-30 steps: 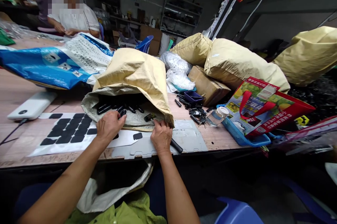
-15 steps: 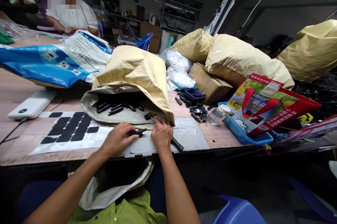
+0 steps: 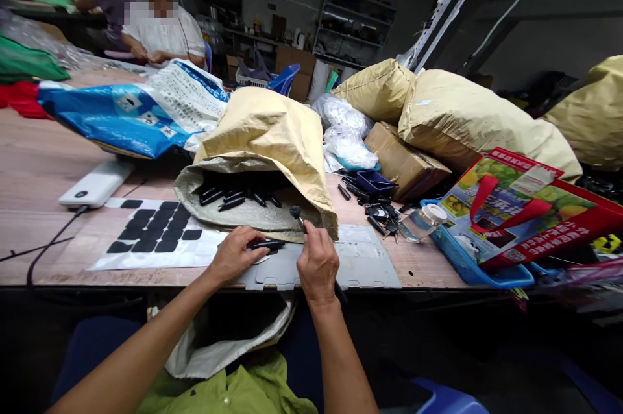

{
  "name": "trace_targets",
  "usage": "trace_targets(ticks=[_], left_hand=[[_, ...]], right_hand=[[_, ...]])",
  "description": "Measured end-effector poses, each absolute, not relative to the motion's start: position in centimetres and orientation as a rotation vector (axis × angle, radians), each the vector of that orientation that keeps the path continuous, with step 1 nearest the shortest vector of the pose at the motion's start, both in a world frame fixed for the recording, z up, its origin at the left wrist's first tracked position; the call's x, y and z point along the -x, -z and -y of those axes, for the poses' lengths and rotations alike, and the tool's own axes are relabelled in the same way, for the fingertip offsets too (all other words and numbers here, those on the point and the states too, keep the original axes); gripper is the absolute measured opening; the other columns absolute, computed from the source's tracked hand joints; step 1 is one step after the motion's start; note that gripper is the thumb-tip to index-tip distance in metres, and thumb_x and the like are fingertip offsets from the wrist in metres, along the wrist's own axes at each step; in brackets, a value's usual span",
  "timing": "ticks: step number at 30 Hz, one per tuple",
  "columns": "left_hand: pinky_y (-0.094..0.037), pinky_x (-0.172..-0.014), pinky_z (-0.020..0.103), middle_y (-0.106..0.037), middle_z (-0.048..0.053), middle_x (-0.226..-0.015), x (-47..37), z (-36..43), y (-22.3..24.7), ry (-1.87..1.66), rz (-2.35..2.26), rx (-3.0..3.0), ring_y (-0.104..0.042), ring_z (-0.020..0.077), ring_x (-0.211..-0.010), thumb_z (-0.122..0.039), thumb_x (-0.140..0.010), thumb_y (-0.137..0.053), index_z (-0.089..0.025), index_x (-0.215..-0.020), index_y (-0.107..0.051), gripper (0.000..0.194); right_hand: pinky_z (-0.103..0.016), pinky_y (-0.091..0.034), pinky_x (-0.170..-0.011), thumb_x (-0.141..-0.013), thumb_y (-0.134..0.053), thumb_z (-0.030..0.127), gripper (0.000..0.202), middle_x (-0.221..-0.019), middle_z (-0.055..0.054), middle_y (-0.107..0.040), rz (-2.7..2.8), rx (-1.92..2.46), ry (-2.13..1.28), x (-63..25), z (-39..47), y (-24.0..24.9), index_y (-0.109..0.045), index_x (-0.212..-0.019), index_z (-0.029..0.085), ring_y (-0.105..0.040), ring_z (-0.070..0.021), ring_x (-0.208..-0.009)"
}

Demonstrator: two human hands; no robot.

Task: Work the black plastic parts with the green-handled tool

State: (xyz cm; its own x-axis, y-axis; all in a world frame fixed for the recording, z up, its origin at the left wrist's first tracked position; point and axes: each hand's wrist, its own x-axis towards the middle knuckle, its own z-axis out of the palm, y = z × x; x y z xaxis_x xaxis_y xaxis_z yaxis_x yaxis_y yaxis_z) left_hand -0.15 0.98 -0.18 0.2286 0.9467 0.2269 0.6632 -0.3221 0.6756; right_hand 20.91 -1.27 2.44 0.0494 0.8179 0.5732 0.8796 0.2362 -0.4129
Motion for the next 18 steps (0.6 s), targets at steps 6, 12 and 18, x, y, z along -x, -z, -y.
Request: trace_targets(ticks=[6, 12, 18], left_hand=[[-0.041, -0.08, 0.033, -0.067, 0.003, -0.091, 0.1, -1.0, 0.2, -0.851, -1.486, -2.054, -0.057, 0.0207, -0.091, -0.03, -0.082, -0.073, -0.022, -0.095, -0.073, 0.015], [-0.041, -0.078, 0.032, -0.066, 0.002, -0.089, 0.0, -1.1, 0.2, -0.847, -1.49, -2.031, -0.056, 0.0198, -0.089, -0.028, -0.081, -0.074, -0.022, -0.093, -0.073, 0.014], [-0.04, -0.077, 0.032, -0.066, 0.002, -0.09, 0.0, -1.0, 0.1, -0.851, -1.49, -2.029, -0.056, 0.0201, -0.089, -0.028, -0.081, -0.074, -0.022, -0.093, -0.073, 0.013]], right_hand=[[-0.028, -0.051, -0.089, -0.101, -0.04, 0.021, 0.039, -0.105, -0.008, -0.068, 1.826, 1.44, -0.176, -20.2, 4.4, -3.7, -0.062, -0.133, 0.023, -0.065, -0.018, -0.099], [-0.025, -0.052, -0.081, -0.097, -0.039, 0.011, 0.048, -0.096, -0.006, -0.066, 1.99, 1.521, -0.043, -19.6, 5.6, -3.2, -0.062, -0.136, 0.026, -0.065, -0.017, -0.089], [-0.027, -0.052, -0.086, -0.099, -0.04, 0.015, 0.044, -0.099, -0.007, -0.066, 1.952, 1.512, -0.089, -19.0, 5.5, -3.4, -0.063, -0.135, 0.026, -0.064, -0.0183, -0.093]])
